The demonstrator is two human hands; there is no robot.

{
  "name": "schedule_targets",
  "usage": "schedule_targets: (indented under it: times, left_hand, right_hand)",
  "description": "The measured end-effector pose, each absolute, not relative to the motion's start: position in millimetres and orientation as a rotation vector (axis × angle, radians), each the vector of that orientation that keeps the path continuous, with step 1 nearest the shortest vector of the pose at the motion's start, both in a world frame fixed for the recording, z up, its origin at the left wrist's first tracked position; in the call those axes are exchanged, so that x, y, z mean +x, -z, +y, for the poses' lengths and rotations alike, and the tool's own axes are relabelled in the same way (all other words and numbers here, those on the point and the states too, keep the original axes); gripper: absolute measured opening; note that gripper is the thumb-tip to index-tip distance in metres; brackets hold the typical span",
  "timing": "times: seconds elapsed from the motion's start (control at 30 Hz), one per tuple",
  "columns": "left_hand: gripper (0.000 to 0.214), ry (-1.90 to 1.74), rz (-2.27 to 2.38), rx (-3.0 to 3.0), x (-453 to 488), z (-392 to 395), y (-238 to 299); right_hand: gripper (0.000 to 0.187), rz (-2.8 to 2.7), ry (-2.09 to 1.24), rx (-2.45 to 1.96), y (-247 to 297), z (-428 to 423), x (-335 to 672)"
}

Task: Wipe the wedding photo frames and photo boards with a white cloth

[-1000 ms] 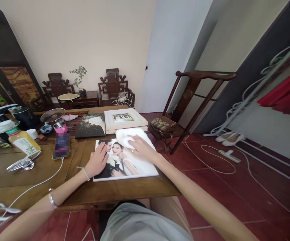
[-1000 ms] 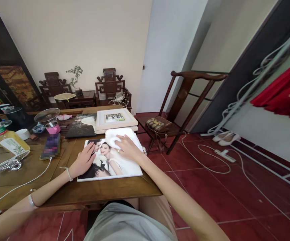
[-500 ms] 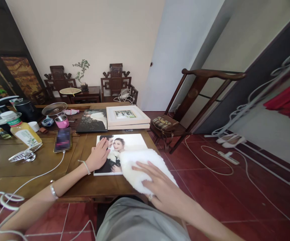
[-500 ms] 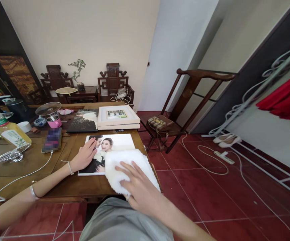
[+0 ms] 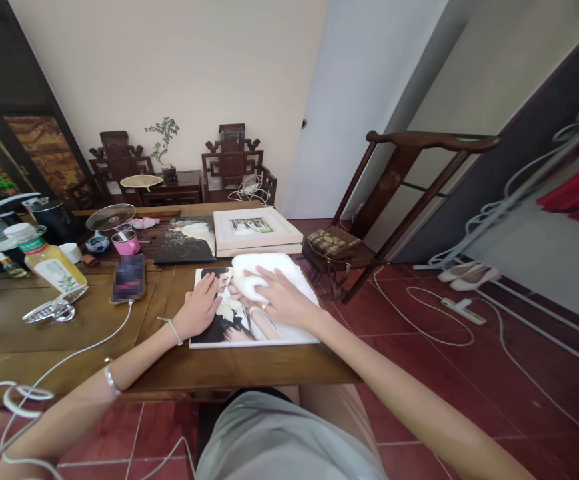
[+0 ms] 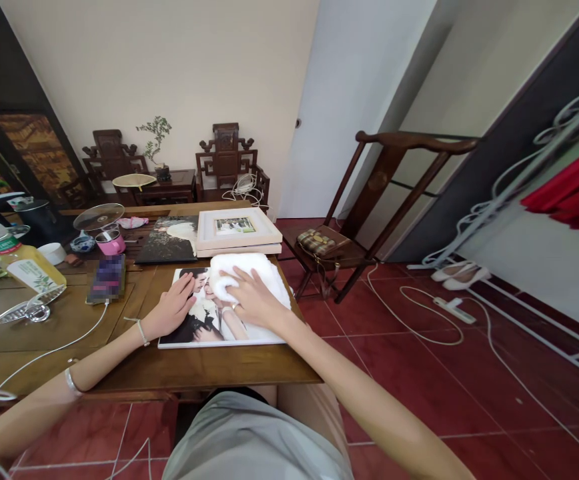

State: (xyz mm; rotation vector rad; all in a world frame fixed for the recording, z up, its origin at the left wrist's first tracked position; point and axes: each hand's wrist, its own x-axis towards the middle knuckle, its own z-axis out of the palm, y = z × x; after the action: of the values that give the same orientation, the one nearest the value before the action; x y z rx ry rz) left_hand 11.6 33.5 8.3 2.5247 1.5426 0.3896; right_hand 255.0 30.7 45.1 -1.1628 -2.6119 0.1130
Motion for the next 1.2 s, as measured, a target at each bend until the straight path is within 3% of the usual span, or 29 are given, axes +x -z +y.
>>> schedule_targets:
  times: [0.37, 0.73, 0.87, 1.2]
  left_hand:
    - [0.048, -0.370, 1.583, 2.510, 16.3, 26.9, -13.8]
    - [0.050, -0.386, 1.549, 2.534, 14.5, 28.4, -13.1]
    - [0.049, -0.436, 1.563, 2.517, 14.7, 27.9, -11.5]
    - [0.049, -0.418, 1.603, 2.497, 17.8, 27.0, -12.4]
  right_hand:
    - [0.030, -2.792, -0.335, -1.079, -59.6, -93.6, 264.7]
    - [0.030, -2.607, -0.045, -1.260, -60.2, 40.6, 233.4]
    - [0.030, -2.614, -0.016, -1.313, -63.6, 51.4, 228.8]
    - [0.028, -2.756, -0.362, -1.125, -68.9, -87.1, 248.1]
